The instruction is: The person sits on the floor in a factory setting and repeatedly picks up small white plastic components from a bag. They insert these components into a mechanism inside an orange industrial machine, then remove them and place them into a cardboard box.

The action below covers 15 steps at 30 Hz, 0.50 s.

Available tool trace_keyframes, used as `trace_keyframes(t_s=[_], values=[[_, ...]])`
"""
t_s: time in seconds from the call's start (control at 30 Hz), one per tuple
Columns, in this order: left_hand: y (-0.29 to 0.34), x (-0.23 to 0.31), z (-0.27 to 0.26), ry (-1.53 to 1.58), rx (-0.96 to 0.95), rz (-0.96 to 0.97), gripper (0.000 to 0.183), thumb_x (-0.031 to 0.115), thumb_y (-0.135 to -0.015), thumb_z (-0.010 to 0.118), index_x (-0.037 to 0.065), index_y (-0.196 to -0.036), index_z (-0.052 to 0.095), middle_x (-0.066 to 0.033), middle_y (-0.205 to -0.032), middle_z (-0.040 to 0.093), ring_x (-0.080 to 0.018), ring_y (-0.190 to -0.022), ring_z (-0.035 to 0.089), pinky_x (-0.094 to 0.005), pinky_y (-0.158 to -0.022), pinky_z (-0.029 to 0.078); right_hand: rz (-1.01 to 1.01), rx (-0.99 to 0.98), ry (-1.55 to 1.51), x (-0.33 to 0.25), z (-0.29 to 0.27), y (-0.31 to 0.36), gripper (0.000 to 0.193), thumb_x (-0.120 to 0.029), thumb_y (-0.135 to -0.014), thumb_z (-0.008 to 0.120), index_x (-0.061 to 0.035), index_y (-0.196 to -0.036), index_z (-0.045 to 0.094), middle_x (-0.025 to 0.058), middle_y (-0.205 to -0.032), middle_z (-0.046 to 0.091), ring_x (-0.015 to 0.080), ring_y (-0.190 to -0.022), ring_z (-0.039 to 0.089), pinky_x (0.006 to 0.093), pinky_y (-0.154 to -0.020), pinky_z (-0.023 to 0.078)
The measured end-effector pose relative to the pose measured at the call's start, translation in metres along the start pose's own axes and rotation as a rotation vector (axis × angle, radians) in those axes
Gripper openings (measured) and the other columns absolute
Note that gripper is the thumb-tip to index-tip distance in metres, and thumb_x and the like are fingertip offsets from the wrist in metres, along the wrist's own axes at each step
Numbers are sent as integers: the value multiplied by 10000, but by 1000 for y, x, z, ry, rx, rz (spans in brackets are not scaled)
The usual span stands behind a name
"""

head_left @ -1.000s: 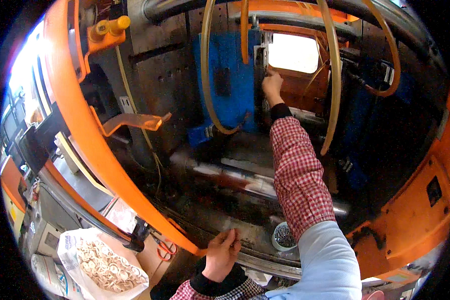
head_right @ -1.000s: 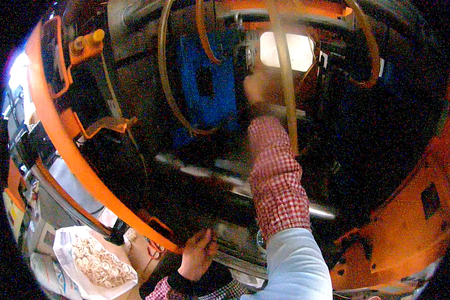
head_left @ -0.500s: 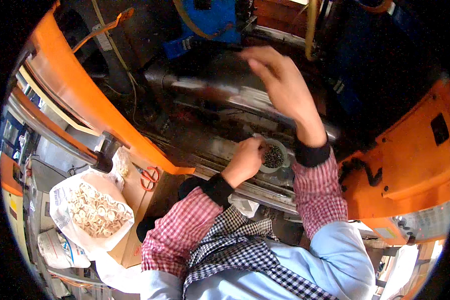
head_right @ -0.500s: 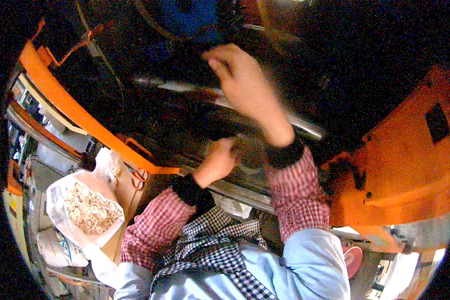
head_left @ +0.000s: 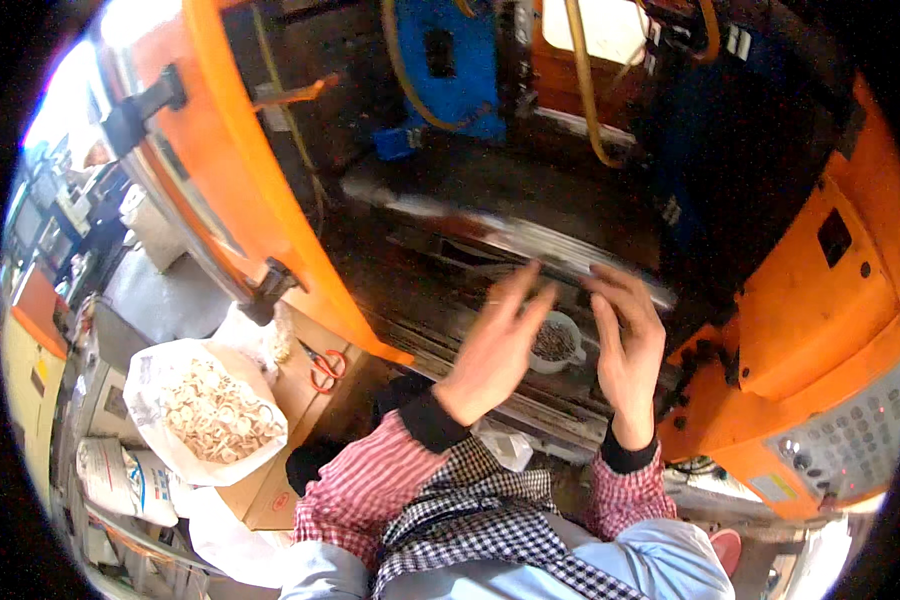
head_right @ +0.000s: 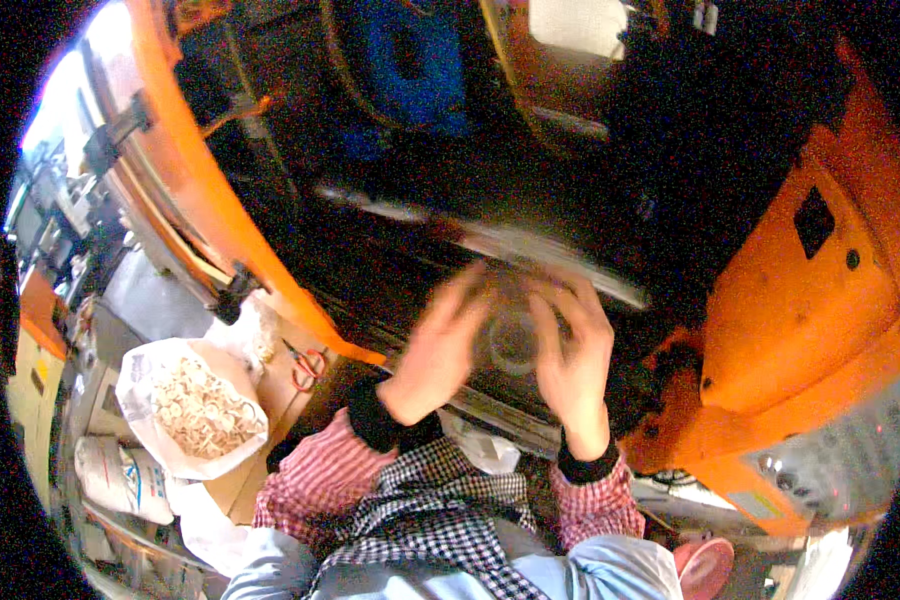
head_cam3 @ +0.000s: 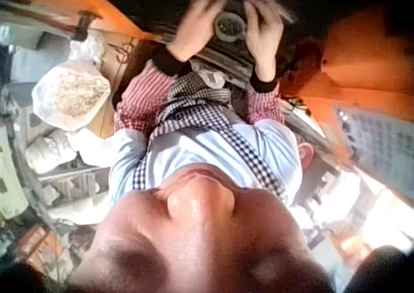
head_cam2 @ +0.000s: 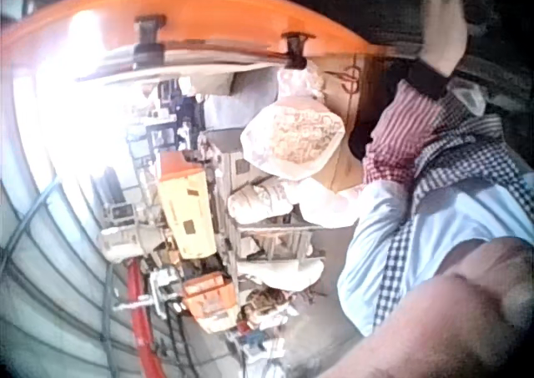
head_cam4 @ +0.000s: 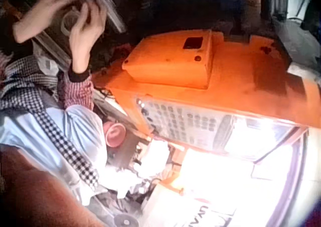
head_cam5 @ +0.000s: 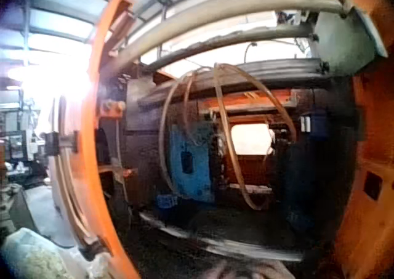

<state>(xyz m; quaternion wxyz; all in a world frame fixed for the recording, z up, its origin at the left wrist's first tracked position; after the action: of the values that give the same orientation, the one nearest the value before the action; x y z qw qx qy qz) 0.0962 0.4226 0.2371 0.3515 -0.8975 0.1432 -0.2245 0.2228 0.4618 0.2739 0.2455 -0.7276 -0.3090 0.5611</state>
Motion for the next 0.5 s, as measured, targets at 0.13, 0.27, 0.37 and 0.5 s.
trace_keyframes(t_s=[0.13, 0.27, 0.37, 0.5], values=[[49, 0, -202, -524, 963, -87, 322, 74, -900, 493, -42, -1200, 471, -192, -1152, 537, -282, -1104, 488, -398, -954, 368, 9, 62, -66, -6, 2, 28, 99, -10, -811, 569, 24, -883, 630, 148, -915, 643, 263, -873, 617, 334, -794, 471], [73, -115, -276, -283, 901, -338, 423, 179, -862, 620, -49, -1182, 463, -148, -999, 569, -188, -938, 546, -307, -806, 426, -79, -131, -223, -26, 48, 59, 110, -12, -830, 561, 36, -884, 645, 139, -902, 643, 183, -756, 618, 277, -665, 498], [74, -176, -260, 171, 749, -584, 269, 222, -857, 639, -15, -961, 565, -38, -707, 568, -105, -651, 534, -239, -595, 409, -139, -347, -380, -43, 99, 100, 106, -24, -808, 594, 8, -892, 650, 132, -918, 644, 229, -798, 626, 298, -686, 506], [78, -168, -249, 289, 798, -585, 214, 219, -872, 620, 27, -804, 556, -3, -605, 532, -74, -535, 475, -223, -513, 370, -222, -620, -529, -60, 148, 161, 108, -55, -823, 584, 2, -903, 629, 131, -924, 619, 279, -810, 621, 343, -703, 517]])
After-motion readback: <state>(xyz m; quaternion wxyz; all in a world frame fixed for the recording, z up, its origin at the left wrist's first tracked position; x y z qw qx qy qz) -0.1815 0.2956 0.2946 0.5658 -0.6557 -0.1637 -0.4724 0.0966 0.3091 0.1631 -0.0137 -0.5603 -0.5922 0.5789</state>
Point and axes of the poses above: each hand's wrist, its own y-axis away from the middle knuckle, its own z-axis out of the palm, x = y × z, the point moved 10 cm from there along -y, towards the middle knuckle
